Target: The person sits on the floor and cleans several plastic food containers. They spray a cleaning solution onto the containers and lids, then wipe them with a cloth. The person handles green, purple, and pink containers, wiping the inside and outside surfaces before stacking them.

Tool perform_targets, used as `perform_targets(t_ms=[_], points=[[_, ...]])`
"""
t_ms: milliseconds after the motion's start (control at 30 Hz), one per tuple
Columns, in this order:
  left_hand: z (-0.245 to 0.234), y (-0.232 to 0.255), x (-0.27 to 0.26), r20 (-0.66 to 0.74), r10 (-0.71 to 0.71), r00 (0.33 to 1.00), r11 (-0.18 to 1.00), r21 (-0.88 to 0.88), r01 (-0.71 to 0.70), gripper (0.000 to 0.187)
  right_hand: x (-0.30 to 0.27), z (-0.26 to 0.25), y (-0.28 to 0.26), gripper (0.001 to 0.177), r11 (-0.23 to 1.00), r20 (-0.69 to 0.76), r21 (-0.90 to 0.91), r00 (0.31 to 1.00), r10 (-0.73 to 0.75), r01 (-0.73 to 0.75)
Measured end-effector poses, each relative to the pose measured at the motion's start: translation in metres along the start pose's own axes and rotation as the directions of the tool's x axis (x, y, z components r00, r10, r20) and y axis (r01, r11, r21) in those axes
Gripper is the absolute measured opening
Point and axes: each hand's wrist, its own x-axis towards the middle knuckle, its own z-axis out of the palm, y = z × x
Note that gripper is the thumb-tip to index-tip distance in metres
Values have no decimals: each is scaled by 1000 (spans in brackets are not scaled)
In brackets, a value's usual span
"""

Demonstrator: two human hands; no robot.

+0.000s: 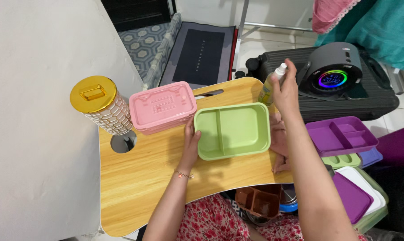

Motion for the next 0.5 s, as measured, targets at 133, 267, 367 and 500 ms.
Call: perform_targets(t_ms=[133,267,367,500], points=[[-1,-1,-5,37,-21,999,999,-47,23,70,-43,-23,-2,79,972,-23,-134,980,-200,195],[1,-5,-1,5,-34,999,999,-17,34,65,-116,-57,-1,70,990,288,-120,951,110,-79],[3,-10,-5,1,-35,999,999,6,35,63,-167,-72,8,70,877,397,-431,918,-26,211],[6,-10,-9,1,-69,998,998,1,69,63,-178,-84,16,41,874,330,-474,942,65,106]])
